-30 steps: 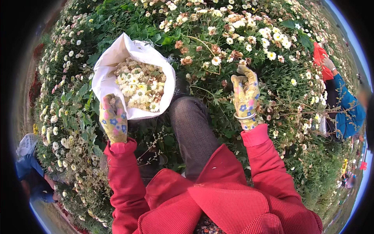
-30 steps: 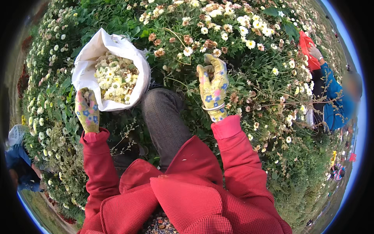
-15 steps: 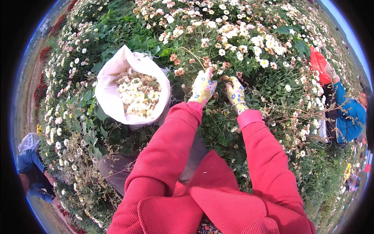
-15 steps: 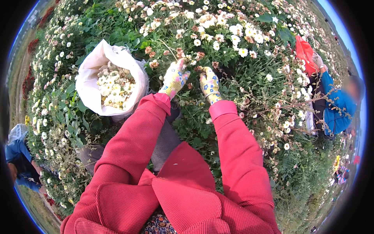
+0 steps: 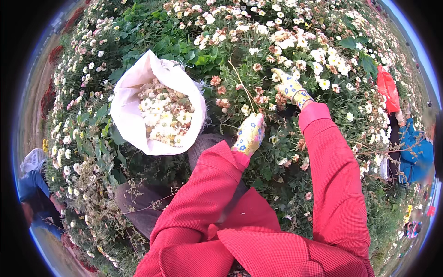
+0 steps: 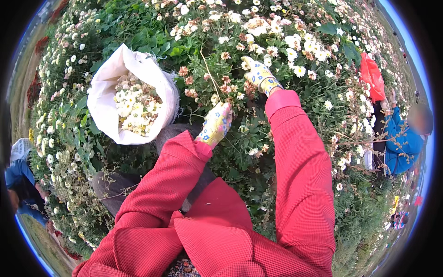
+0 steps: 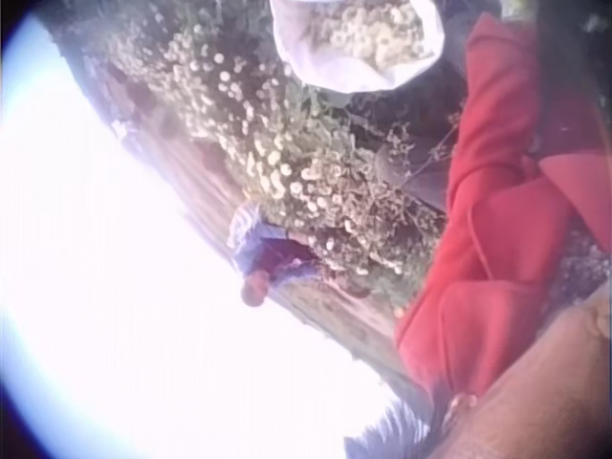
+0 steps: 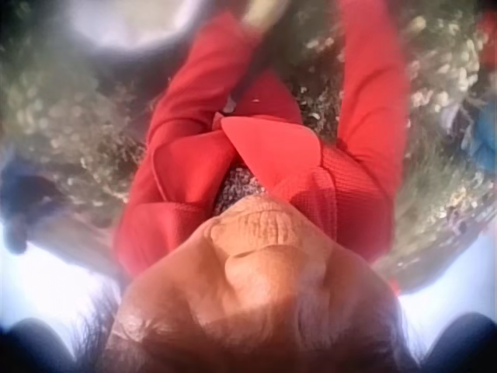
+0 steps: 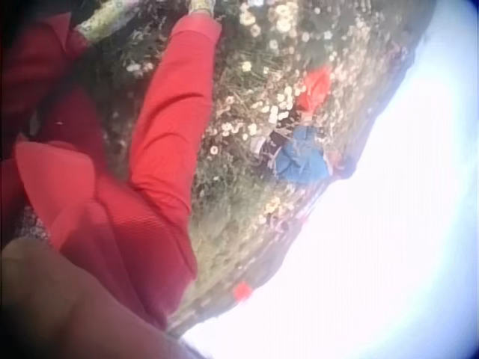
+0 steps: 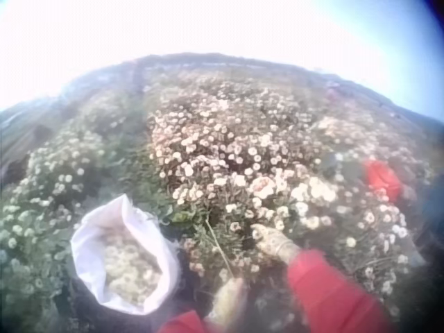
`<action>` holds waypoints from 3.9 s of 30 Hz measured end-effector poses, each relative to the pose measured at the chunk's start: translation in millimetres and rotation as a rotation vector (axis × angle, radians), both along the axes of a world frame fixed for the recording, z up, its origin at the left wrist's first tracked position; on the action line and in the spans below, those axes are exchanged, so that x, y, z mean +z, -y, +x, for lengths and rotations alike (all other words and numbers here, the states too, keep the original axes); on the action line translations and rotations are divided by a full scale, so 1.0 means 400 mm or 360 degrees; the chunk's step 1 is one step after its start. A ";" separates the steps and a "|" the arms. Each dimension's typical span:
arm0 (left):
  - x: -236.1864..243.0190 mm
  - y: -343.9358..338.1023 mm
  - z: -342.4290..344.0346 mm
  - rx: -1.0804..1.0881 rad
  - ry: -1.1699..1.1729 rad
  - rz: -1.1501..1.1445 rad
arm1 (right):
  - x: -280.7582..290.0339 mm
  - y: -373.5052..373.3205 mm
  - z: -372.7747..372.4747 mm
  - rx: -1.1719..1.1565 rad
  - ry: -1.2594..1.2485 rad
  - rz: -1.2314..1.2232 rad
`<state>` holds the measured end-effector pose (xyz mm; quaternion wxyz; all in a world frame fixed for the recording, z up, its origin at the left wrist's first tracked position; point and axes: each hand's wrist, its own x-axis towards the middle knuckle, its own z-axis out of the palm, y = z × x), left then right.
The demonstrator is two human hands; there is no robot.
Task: The person picks white and pale flowers from a dense flower bed and places them into a white sack. They repeatedly reach into the plants, pluck flowers by hand, and deposit them into the sack while crouched among the blooms.
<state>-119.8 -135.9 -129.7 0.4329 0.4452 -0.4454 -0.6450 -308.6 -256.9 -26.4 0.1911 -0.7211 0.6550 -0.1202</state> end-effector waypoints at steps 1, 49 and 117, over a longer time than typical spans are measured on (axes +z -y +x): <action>0.022 -0.005 0.013 0.0011 -0.0056 0.0171 | 0.013 0.010 0.027 0.0070 0.0057 0.0254; 0.082 -0.101 -0.083 -0.0654 0.1193 -0.0690 | 0.136 -0.057 0.517 0.0378 0.0613 -0.0122; 0.526 0.119 0.463 0.0276 0.2248 -0.1722 | 0.233 -0.394 0.116 0.0140 0.0469 -0.0564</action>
